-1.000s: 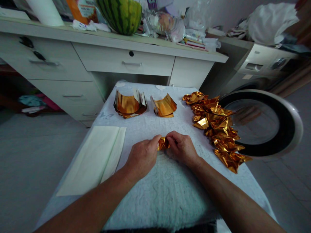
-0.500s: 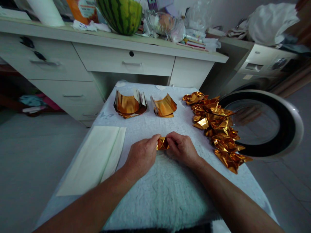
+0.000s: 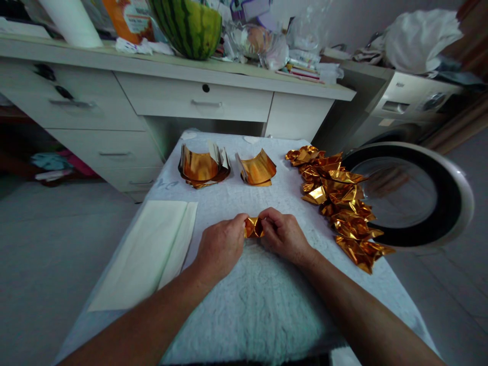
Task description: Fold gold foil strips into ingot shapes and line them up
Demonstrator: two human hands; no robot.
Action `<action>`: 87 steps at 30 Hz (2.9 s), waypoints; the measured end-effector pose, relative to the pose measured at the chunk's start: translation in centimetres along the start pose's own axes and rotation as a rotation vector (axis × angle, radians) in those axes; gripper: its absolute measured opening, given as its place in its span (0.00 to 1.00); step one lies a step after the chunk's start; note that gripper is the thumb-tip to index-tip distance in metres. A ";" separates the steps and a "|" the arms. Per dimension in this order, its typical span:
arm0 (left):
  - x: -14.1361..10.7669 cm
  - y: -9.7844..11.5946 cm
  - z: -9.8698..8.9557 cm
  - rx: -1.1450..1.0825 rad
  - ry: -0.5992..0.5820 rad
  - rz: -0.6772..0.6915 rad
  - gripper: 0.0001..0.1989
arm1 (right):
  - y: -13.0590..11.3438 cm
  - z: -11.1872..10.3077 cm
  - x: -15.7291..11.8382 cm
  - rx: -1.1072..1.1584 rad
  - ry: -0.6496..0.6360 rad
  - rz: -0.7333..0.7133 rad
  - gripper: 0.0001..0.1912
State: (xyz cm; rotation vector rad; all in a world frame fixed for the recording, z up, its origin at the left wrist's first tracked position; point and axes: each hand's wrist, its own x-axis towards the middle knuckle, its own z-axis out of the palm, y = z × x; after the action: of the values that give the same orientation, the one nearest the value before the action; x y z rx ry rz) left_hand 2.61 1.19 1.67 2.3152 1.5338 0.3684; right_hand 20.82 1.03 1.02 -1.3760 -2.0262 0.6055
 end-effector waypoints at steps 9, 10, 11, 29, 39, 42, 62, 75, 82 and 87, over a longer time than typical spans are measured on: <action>0.2 0.2 -0.3 -0.064 -0.011 -0.032 0.17 | -0.1 0.3 -0.1 -0.039 -0.015 -0.009 0.07; 0.2 0.2 -0.2 -0.068 -0.010 -0.036 0.17 | -0.1 0.3 -0.1 -0.041 -0.017 -0.011 0.06; 0.2 0.2 -0.1 -0.071 -0.009 -0.039 0.17 | 0.0 0.4 -0.1 -0.044 -0.019 -0.011 0.06; 0.2 0.3 0.0 -0.064 -0.015 -0.030 0.15 | 0.2 0.3 -0.1 -0.088 0.003 -0.010 0.07; 0.4 -0.3 -0.6 -0.157 0.047 -0.108 0.15 | 0.4 -0.8 -0.2 0.101 -0.043 -0.047 0.15; 0.4 -0.4 -0.7 -0.156 0.055 -0.114 0.15 | 0.6 -0.6 -0.3 0.090 -0.056 -0.102 0.22; 0.6 -1.2 -0.6 -0.319 0.147 -0.089 0.15 | 0.7 -0.2 0.1 0.065 -0.036 -0.206 0.11; 0.7 -1.1 -0.4 -0.290 0.107 -0.092 0.14 | 1.0 -0.2 0.1 0.019 -0.031 -0.247 0.11; 0.5 -1.2 -0.6 -0.432 0.178 -0.147 0.22 | 1.2 -0.9 0.2 0.012 0.011 -0.235 0.13; 0.5 -1.5 -0.6 -0.476 0.164 -0.166 0.22 | 1.3 -1.5 0.2 0.005 0.082 -0.211 0.11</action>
State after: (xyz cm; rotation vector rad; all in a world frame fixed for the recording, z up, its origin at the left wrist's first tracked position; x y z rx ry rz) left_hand 1.33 2.24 1.63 1.8157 1.4981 0.7986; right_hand 22.68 1.78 1.26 -1.1459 -2.0676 0.4529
